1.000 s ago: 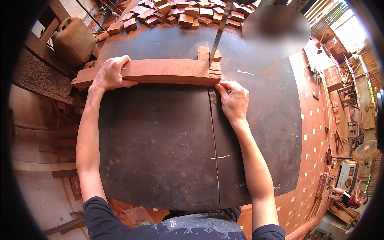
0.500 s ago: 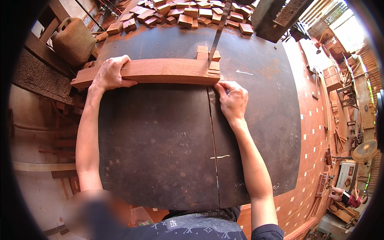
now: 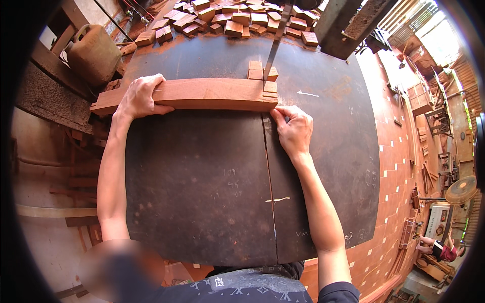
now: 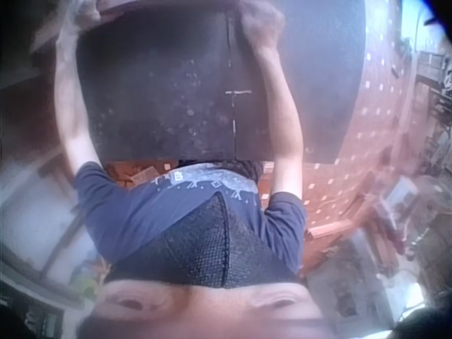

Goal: The person uses a band saw to cut notches into wooden planks. They repeatedly position the planks against the blade, make cuts, and then move the cut pieces aside.

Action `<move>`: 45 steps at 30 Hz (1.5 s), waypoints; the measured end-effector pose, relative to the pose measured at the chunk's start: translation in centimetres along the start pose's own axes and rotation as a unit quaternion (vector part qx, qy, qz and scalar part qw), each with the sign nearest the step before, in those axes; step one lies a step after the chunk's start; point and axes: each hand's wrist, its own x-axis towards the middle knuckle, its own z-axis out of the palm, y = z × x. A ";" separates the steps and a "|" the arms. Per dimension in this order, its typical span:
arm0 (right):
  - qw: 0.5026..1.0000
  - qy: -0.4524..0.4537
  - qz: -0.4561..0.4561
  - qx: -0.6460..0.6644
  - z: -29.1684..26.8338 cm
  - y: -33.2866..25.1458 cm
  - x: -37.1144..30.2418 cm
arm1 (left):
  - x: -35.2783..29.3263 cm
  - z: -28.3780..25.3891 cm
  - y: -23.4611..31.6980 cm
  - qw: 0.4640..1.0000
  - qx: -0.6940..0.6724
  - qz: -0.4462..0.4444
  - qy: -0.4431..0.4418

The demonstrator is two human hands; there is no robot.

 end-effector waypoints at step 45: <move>0.995 -0.023 0.062 -0.077 0.4 -2.2 1.0 | -0.8 -0.8 -2.9 1.000 0.025 0.016 -0.004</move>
